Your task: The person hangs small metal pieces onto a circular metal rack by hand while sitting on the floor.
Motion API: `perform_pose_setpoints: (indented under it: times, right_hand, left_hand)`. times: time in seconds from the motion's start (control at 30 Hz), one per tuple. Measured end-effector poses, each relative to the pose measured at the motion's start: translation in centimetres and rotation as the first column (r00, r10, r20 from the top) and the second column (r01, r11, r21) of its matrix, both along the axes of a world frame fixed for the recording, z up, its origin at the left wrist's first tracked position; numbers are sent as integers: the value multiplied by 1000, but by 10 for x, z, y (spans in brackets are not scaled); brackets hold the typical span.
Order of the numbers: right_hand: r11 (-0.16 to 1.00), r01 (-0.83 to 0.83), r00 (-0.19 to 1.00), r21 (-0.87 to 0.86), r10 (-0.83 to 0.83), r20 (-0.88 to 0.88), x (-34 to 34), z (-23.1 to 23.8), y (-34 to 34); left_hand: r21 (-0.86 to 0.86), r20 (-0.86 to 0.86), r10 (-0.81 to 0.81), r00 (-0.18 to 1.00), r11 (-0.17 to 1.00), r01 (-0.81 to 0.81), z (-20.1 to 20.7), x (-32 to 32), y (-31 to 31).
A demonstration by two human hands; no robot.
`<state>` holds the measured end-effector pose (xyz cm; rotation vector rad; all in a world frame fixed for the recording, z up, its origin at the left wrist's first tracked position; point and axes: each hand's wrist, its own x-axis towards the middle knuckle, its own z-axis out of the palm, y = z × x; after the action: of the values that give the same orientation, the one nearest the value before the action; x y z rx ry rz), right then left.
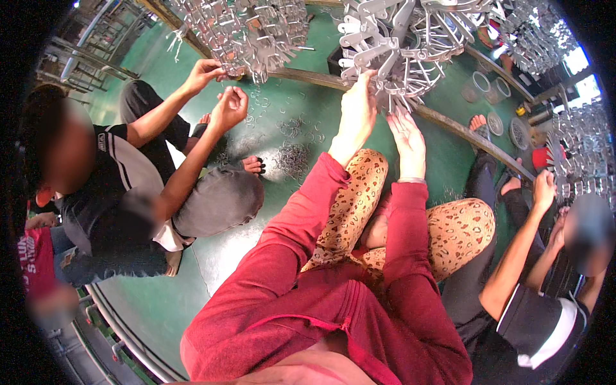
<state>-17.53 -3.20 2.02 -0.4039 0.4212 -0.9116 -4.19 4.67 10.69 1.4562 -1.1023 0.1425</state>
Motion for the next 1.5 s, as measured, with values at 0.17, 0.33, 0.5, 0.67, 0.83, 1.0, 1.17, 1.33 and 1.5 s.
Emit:
perform_pose_setpoints:
  times: [0.17, 0.33, 0.5, 0.67, 0.83, 1.0, 1.17, 1.33, 1.5]
  right_hand:
    - [989, 37, 999, 144, -35, -15, 4, -7, -21]
    - [993, 30, 997, 112, -22, -77, -1, -16, -24]
    - [995, 43, 983, 94, -25, -184, -10, -14, -24]
    - [999, -43, 983, 5, 43, -180, -6, -11, -13]
    - [1000, -14, 961, -5, 12, -277, -6, 2, -5]
    - [998, -63, 980, 3, 62, -188, -5, 5, -8]
    - [999, -31, 988, 16, 33, -153, 1, 7, -7]
    - [999, -42, 996, 26, 44, -81, -1, 4, -9]
    - [996, -61, 998, 62, 61, 0, 3, -3, -11]
  left_hand:
    - [21, -108, -72, 991, 997, 75, -11, 10, 22]
    - [-6, -102, -90, 991, 996, 90, -10, 19, 45]
    - [-38, -56, -81, 995, 996, 79, 25, 9, 35]
    - [133, -44, 39, 998, 991, -33, 53, 6, 28]
    - [183, -54, 7, 999, 983, 3, 54, 3, 11]
    - [114, -66, 32, 997, 993, -24, 51, 4, 3]
    - [111, -48, 42, 998, 993, -36, 51, 6, 0]
    - [140, -43, 41, 998, 989, -35, 53, 4, -2]
    - [131, -5, 77, 997, 989, -75, 54, 9, 5]
